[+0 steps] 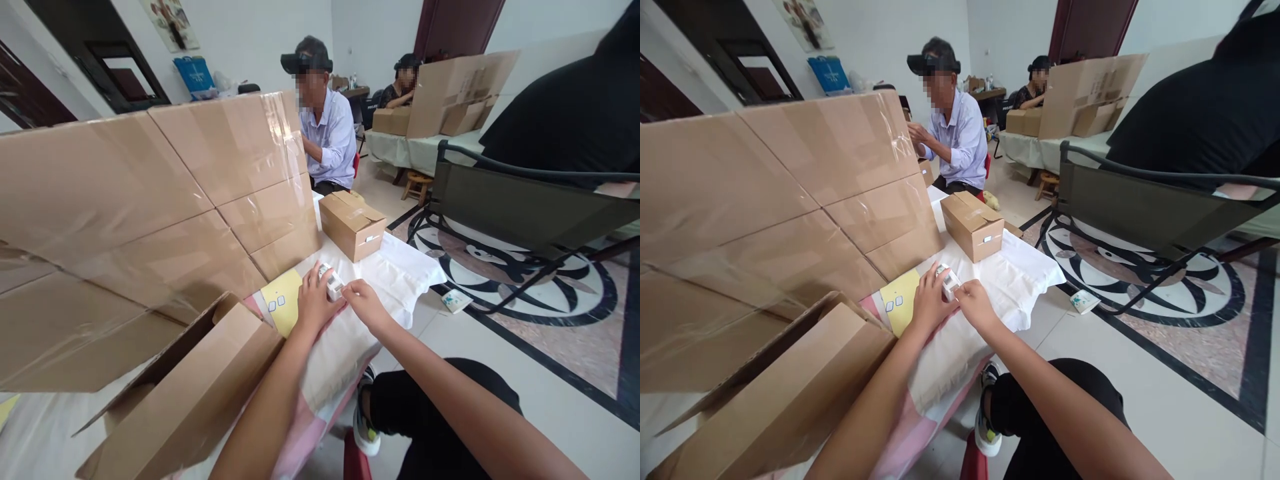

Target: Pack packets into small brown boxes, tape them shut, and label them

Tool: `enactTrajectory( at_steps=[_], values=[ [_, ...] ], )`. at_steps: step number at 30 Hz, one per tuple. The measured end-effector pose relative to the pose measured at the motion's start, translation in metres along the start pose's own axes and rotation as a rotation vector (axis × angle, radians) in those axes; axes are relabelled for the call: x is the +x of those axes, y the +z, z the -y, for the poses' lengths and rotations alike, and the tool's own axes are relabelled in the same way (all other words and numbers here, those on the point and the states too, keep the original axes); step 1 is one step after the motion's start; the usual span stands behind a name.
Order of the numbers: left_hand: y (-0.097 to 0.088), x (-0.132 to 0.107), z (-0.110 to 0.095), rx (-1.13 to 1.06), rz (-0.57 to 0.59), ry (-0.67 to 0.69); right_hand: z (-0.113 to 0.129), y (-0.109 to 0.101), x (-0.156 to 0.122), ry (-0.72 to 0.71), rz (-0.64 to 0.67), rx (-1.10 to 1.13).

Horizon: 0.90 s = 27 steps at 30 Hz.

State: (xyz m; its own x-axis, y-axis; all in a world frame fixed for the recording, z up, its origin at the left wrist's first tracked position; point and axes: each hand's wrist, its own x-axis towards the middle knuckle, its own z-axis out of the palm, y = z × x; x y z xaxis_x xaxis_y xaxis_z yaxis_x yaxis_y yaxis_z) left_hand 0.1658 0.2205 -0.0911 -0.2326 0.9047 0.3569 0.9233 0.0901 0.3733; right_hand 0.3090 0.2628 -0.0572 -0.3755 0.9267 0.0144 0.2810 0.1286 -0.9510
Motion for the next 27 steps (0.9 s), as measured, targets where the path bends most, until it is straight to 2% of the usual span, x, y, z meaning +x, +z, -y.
enactTrajectory(
  at_steps=[7,14,19,23,27],
  values=[
    [0.003,0.0,0.0,0.004,-0.012,-0.019,0.004,-0.001,0.001,0.147,0.071,0.234],
    [0.002,0.001,0.001,0.005,0.012,-0.025,-0.006,-0.006,0.0,0.165,0.186,0.254],
    [0.002,-0.002,0.0,0.059,0.007,-0.009,-0.013,-0.01,-0.003,0.203,0.205,0.304],
    [0.001,-0.004,-0.003,0.098,0.001,-0.019,-0.008,-0.011,-0.004,0.231,0.216,0.339],
    [-0.001,-0.004,-0.005,0.107,0.011,-0.042,0.001,-0.012,-0.006,0.355,0.25,0.369]
  ],
)
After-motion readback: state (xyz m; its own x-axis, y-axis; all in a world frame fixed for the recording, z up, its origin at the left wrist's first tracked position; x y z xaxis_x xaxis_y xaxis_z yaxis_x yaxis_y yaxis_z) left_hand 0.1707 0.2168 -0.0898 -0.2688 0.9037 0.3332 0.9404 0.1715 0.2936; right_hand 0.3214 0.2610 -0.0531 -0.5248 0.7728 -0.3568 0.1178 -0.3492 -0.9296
